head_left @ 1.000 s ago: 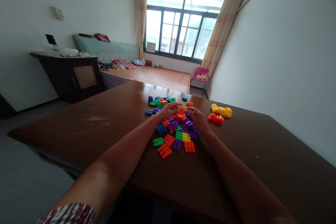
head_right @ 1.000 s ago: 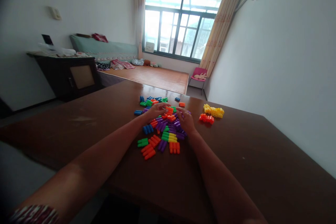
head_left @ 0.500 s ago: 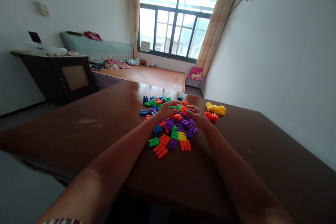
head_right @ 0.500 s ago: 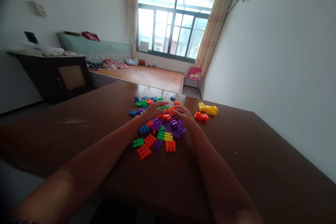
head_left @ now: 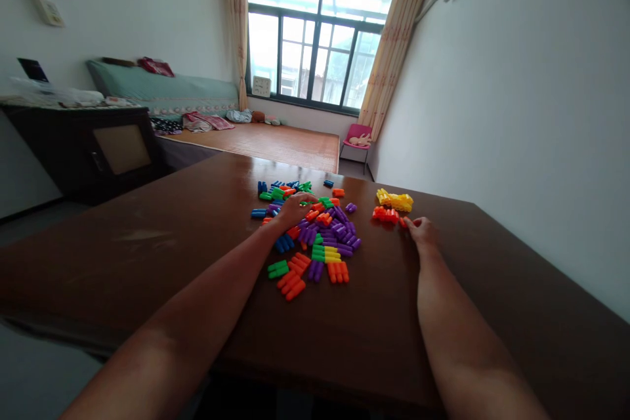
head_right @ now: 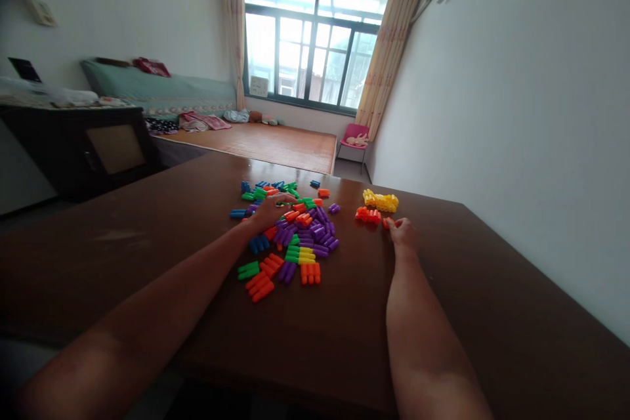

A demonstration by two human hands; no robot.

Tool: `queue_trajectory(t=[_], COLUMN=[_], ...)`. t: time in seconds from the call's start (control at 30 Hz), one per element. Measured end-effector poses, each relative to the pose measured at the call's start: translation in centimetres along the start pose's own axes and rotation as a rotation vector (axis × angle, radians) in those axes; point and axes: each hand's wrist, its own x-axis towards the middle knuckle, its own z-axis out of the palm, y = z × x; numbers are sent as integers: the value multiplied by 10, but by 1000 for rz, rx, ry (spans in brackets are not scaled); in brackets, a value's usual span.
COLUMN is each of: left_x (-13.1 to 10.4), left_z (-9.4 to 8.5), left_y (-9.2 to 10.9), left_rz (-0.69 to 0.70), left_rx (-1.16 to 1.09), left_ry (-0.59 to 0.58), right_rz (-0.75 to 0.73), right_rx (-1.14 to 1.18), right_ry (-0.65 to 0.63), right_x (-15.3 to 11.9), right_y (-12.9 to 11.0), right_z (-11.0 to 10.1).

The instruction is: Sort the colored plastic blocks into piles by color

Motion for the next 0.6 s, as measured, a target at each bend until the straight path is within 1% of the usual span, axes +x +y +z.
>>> queue_trajectory(t=[0.07, 0.2, 0.27, 0.33, 0.37, 0.43, 0.47, 0.5, 0.53, 0.57, 0.6], left_x=[0, -1, -1, -1, -1, -1, 0, 0, 0, -1, -1], left_z=[0, -1, -2, -2, -2, -2, -2, -2, -2, -2, -3], left_y=[-1, -3, -3, -2, -2, -1, -1, -1, -1, -1, -1], left_rz=[17, 18, 18, 26, 30, 37, 37, 36, 34, 31, 29], left_rx=[9, 29, 41, 51, 55, 61, 63, 65, 68, 71, 74], left_ry=[4, -8, -24, -33, -35, -35, -33, -32, -32, -34, -36], right_rz=[-31, -102, -131, -161, -173, -177, -182, -196, -220, -255, -294], right_rx=[10, 118, 136, 138, 143, 179, 224, 294, 381, 467, 536], right_ry=[-21, -101, -153, -169, -149, -33, 32, 63, 35, -68, -226], right_x=[3, 9, 8, 6, 5, 2, 0, -3, -7, -11, -16], right_y=[-1, 2, 4, 2, 0, -7, -12, -17, -23, -30, -37], right_z=[0, 0, 2, 2, 1, -2, -5, -8, -10, -12, -12])
